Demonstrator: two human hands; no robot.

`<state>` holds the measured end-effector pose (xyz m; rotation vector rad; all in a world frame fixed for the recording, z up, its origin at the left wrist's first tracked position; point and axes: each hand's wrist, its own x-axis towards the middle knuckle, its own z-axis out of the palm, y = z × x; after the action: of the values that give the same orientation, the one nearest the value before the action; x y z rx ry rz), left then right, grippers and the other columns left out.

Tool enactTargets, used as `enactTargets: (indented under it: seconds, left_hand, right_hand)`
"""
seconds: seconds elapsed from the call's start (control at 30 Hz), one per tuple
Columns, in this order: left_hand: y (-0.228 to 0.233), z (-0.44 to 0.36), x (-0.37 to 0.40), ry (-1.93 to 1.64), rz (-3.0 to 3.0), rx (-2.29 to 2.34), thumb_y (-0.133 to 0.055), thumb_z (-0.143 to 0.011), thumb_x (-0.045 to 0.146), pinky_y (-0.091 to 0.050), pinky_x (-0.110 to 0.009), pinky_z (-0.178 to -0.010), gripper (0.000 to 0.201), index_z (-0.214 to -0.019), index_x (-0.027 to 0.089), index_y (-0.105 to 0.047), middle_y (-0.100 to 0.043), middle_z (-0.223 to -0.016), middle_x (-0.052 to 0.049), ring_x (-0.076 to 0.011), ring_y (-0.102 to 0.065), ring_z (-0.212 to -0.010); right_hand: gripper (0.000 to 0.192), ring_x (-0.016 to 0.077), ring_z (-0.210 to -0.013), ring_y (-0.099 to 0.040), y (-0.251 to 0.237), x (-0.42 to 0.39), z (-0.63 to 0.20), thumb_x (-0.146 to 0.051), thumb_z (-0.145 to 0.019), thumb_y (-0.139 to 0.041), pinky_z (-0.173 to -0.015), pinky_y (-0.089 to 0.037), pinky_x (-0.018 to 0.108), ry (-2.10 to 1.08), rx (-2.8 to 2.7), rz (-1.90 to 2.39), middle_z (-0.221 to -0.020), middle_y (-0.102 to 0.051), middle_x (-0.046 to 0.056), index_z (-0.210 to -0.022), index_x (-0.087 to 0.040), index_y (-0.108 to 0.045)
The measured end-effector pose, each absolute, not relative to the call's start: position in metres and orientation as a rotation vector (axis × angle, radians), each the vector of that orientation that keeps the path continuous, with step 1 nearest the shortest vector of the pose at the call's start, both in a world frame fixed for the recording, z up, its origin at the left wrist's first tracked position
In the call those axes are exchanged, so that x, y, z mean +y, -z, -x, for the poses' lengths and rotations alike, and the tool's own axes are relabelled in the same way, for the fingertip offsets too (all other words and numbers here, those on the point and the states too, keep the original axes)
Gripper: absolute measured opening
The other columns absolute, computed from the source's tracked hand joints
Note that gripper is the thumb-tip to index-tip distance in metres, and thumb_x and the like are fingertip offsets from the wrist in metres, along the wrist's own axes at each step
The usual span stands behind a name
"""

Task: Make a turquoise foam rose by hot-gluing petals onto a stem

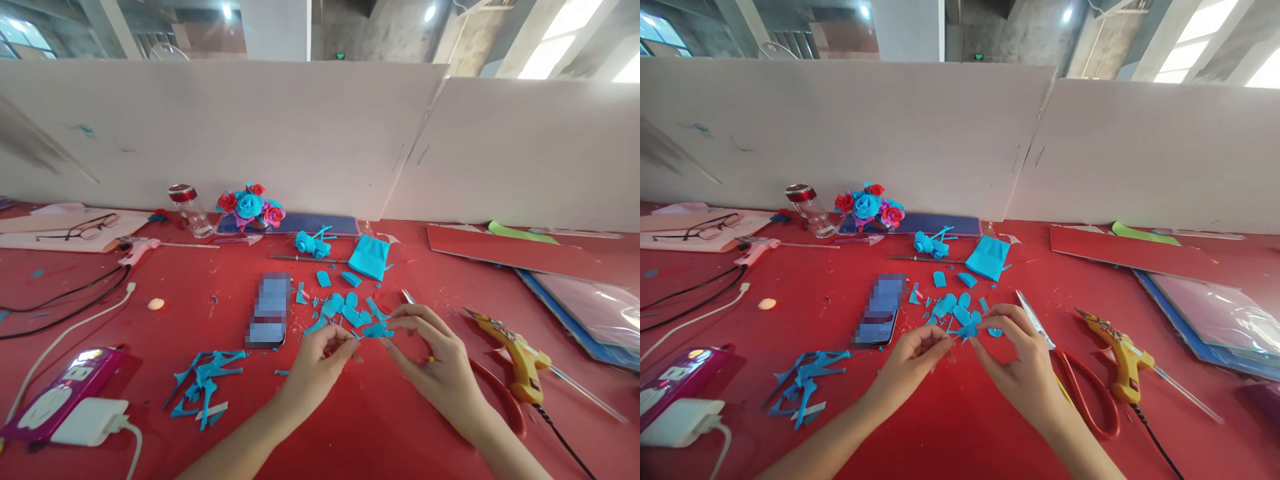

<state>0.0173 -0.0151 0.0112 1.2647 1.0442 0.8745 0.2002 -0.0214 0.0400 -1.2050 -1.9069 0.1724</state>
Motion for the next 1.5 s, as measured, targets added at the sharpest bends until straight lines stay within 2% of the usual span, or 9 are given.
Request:
enactTargets:
  seconds: [0.2,0.37,0.57,0.77,0.97,1.23,1.5]
  left_hand:
    - [-0.009,-0.018,-0.015,-0.904,-1.310,1.095,-0.053,-0.085,0.038,-0.033,-0.021,-0.053,0.025,-0.073,0.016,-0.059,-0.063,-0.069,-0.001,-0.0102,-0.044,-0.056]
    - [-0.011,-0.018,-0.018,-0.910,-1.381,1.121,-0.052,-0.086,0.037,-0.033,-0.021,-0.052,0.025,-0.074,0.017,-0.060,-0.065,-0.070,-0.002,-0.0108,-0.048,-0.057]
    - [-0.009,-0.019,-0.018,-0.939,-1.567,1.197,-0.049,-0.088,0.032,-0.036,-0.020,-0.052,0.022,-0.076,0.017,-0.060,-0.065,-0.070,-0.001,-0.0113,-0.053,-0.058]
    - [0.001,-0.016,-0.021,-0.973,-1.849,1.294,-0.047,-0.089,0.027,-0.032,-0.021,-0.047,0.017,-0.081,0.018,-0.059,-0.062,-0.065,0.000,-0.0098,-0.048,-0.051]
    - [0.005,-0.014,-0.023,-1.035,-2.042,1.351,-0.047,-0.089,0.022,-0.033,-0.020,-0.047,0.014,-0.086,0.018,-0.061,-0.063,-0.062,0.000,-0.0097,-0.050,-0.047]
    - [0.002,-0.013,-0.020,-1.148,-2.230,1.398,-0.050,-0.086,0.017,-0.031,-0.020,-0.043,0.013,-0.082,0.017,-0.062,-0.059,-0.052,0.002,-0.0093,-0.049,-0.040]
    - [0.002,-0.012,-0.021,-1.186,-2.466,1.419,-0.048,-0.084,0.013,-0.029,-0.023,-0.044,0.017,-0.081,0.017,-0.064,-0.060,-0.051,0.001,-0.0127,-0.054,-0.043]
  right_hand:
    - [0.009,0.0163,-0.077,-0.059,-0.027,-0.022,-0.195,-0.027,-0.078,-0.063,-0.067,-0.048,0.030,-0.156,-1.778,1.322,-0.088,-0.055,0.005,-0.070,-0.021,-0.062]
    - [0.011,0.0175,-0.078,-0.060,-0.024,-0.022,-0.190,-0.032,-0.077,-0.063,-0.067,-0.049,0.031,-0.217,-1.708,1.397,-0.089,-0.056,0.005,-0.074,-0.023,-0.067]
    - [0.014,0.0164,-0.073,-0.058,-0.027,-0.022,-0.186,-0.033,-0.076,-0.063,-0.065,-0.049,0.030,-0.328,-1.639,1.416,-0.085,-0.056,0.005,-0.068,-0.022,-0.066]
    - [0.014,0.0146,-0.069,-0.055,-0.024,-0.024,-0.183,-0.034,-0.075,-0.063,-0.060,-0.047,0.027,-0.460,-1.566,1.439,-0.084,-0.054,0.004,-0.067,-0.022,-0.066]
    - [0.017,0.0169,-0.079,-0.056,-0.018,-0.024,-0.180,-0.038,-0.073,-0.064,-0.065,-0.048,0.027,-0.590,-1.468,1.482,-0.089,-0.053,0.005,-0.067,-0.022,-0.066]
    - [0.021,0.0175,-0.076,-0.054,-0.023,-0.025,-0.173,-0.041,-0.070,-0.064,-0.068,-0.046,0.029,-0.608,-1.409,1.532,-0.084,-0.051,0.004,-0.063,-0.021,-0.066]
    - [0.027,0.0179,-0.078,-0.053,-0.017,-0.025,-0.173,-0.046,-0.069,-0.065,-0.070,-0.046,0.030,-0.694,-1.348,1.577,-0.086,-0.050,0.004,-0.062,-0.020,-0.065]
